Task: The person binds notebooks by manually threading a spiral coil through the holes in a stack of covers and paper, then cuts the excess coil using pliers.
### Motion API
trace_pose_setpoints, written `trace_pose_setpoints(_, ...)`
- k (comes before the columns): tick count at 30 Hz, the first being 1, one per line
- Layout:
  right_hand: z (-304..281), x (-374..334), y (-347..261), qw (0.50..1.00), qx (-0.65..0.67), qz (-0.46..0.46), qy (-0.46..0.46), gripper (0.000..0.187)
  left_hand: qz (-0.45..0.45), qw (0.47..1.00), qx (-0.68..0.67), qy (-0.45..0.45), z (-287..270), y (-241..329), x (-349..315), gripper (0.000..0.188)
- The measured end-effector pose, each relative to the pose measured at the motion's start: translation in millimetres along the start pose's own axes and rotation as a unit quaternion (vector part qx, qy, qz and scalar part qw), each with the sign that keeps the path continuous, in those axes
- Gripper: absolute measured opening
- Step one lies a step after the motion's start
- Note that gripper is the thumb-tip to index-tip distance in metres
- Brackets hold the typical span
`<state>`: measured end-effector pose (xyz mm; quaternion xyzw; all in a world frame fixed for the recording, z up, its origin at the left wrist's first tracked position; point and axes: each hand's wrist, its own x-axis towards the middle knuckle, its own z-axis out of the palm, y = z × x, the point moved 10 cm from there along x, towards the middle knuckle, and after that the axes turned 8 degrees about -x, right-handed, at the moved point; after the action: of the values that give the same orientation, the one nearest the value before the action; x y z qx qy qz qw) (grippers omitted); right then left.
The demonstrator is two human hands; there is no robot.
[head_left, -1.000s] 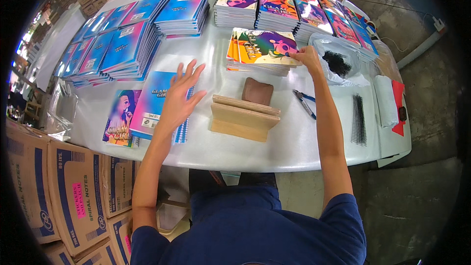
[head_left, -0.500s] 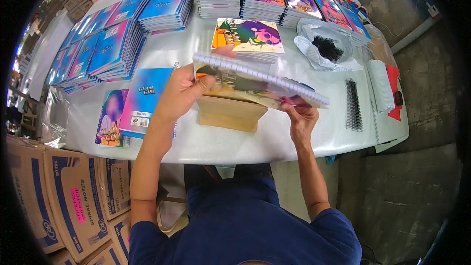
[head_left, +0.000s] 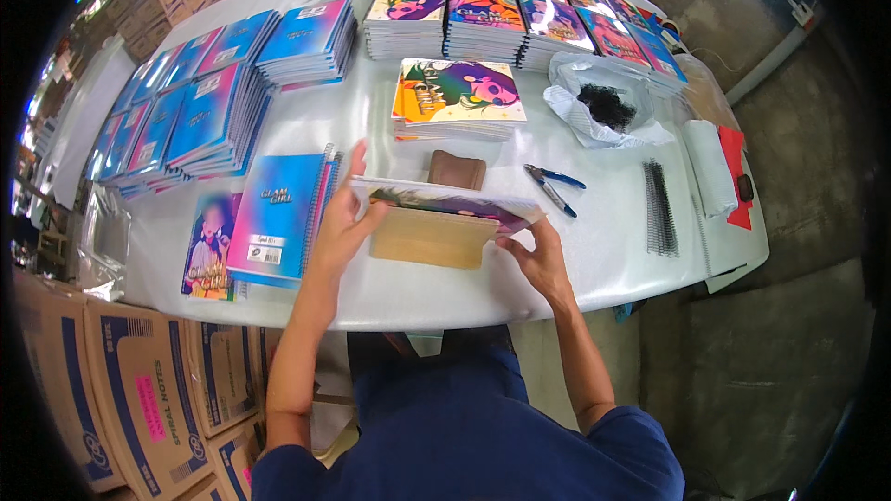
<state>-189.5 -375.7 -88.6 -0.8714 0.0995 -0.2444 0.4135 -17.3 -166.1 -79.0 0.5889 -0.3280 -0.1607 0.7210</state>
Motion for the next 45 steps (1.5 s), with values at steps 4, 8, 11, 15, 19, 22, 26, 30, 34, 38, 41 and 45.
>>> trace_pose_setpoints(4, 32.6, -6.3, -16.0, 0.994, 0.085, 0.053, -0.049, 0.082, -0.008, 0.997, -0.065, 0.031, 3.0, -37.8, -11.9, 0.086)
trace_pose_setpoints(8, 11.4, 4.0, 0.8, 0.985, -0.05, -0.037, -0.16, 0.088, -0.025, 0.999, -0.029, 0.018, -12.3, -44.0, -25.8, 0.094)
trace_pose_setpoints(11, -119.6, 48.5, 79.1, 0.975, -0.202, -0.016, 0.087, 0.06, 0.028, 0.995, -0.063, 0.072, -40.5, -27.9, -24.6, 0.096)
trace_pose_setpoints(15, -262.4, 37.1, 202.0, 0.787, -0.483, 0.313, 0.221, 0.057, 0.039, 0.988, -0.058, 0.135, -42.2, 18.3, -30.1, 0.083)
trace_pose_setpoints(19, -263.0, 38.7, 236.6, 0.782, -0.522, 0.277, 0.199, 0.041, 0.026, 0.985, -0.044, 0.163, -40.3, 23.7, -36.9, 0.069)
trace_pose_setpoints(22, -231.7, 52.8, 212.2, 0.826, -0.51, 0.138, 0.198, 0.027, 0.034, 0.981, -0.047, 0.185, -39.3, 29.9, -42.7, 0.065)
trace_pose_setpoints(26, -229.1, 53.1, 196.2, 0.842, -0.477, 0.121, 0.219, 0.024, 0.059, 0.98, -0.029, 0.19, -38.7, 43.0, -41.7, 0.063)
trace_pose_setpoints(30, -234.7, 53.3, 180.0, 0.825, -0.512, 0.03, 0.237, 0.019, 0.082, 0.977, 0.062, 0.188, -21.6, 72.3, -35.9, 0.062)
trace_pose_setpoints(34, -217.1, 60.6, 101.0, 0.833, -0.504, -0.062, 0.22, 0.019, 0.172, 0.935, 0.296, 0.092, 40.7, 110.8, -20.1, 0.064)
trace_pose_setpoints(38, -147.2, 58.8, -4.7, 0.958, -0.255, -0.051, 0.121, 0.025, 0.202, 0.836, 0.509, -0.048, 135.0, 112.7, 3.6, 0.069)
trace_pose_setpoints(41, -99.6, 35.8, -52.0, 0.996, -0.072, -0.032, 0.03, 0.02, 0.215, 0.793, 0.56, -0.105, 167.3, 99.9, 15.1, 0.065)
trace_pose_setpoints(45, -83.4, 26.3, -50.9, 0.999, -0.035, -0.003, 0.026, 0.018, 0.16, 0.804, 0.543, -0.184, 171.3, 66.6, 18.2, 0.052)
